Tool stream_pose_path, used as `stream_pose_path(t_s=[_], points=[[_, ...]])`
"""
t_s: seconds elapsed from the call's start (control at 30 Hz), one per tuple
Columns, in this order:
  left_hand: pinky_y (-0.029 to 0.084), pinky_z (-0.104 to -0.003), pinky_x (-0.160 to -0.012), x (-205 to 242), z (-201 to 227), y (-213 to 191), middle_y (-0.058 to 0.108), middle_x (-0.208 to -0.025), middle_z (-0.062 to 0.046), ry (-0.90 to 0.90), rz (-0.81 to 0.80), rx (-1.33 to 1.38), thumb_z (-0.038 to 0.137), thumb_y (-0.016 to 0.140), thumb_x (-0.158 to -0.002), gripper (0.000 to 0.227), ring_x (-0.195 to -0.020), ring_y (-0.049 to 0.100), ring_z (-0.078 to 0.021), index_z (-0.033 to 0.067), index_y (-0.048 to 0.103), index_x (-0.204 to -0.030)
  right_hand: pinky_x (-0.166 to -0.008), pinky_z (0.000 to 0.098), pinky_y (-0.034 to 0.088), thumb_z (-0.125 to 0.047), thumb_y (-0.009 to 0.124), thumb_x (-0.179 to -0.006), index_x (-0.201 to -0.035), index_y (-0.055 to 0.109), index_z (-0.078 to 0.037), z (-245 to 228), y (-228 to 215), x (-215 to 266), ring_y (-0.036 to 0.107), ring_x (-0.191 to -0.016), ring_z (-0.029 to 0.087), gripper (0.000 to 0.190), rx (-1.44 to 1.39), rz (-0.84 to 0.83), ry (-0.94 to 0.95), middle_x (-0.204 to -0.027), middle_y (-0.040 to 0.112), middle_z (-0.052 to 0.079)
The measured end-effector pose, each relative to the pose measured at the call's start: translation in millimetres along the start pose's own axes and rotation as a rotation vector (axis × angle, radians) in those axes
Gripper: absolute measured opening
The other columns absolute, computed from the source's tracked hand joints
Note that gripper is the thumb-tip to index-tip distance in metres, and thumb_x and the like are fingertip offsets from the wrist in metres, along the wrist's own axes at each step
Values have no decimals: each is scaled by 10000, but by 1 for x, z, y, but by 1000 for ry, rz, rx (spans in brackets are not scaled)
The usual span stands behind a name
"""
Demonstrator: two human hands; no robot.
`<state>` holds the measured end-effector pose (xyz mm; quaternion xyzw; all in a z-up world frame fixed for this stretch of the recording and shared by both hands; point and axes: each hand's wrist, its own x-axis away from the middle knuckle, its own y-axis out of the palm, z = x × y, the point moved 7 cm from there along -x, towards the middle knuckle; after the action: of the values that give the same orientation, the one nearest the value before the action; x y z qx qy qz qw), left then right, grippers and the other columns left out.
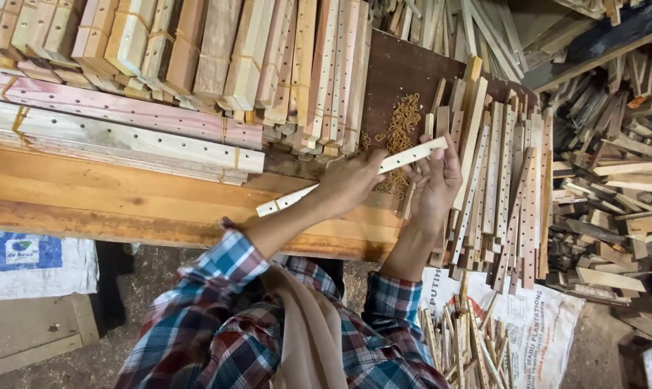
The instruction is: The person picks up small wooden slats with pre-drilled holes, aligns them with other slats, and secures them together using rubber bands. The person repeats this process multiple times, stacking the assembled units on the workbench.
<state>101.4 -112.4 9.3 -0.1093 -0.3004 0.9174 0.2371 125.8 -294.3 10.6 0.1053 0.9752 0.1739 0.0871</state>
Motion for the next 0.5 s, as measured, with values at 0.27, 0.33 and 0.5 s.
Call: stream_pose_path(t_s=[0.27,0.33,0.5], points=[[573,-417,-771,-22,-3,-18,687,-945,-201,-8,-186,181,250,469,-1077,333,-745,690,-269,13,461,-1311,-845,286,689,-149,715,-946,-1268,590,21,30,-38,-52,715,-1015,195,385,79,-30,-100,-1159,629,121],[575,-393,-752,-27,-13,-12,689,-970,-189,-73,-210,253,214,466,-1077,351,-749,690,-249,5,429,-1357,-875,298,681,-113,721,-934,-1262,606,26,36,-34,-57,717,-1040,216,375,41,-41,-110,-1182,647,151],[557,-397,-721,-37,-35,-5,695,-924,-157,-83,-240,359,294,446,-1084,442,-711,678,-230,-44,428,-1368,-847,257,681,-45,697,-951,-1251,632,37,67,-55,-70,729,-1026,270,318,86,-18,-106,-1178,663,261]])
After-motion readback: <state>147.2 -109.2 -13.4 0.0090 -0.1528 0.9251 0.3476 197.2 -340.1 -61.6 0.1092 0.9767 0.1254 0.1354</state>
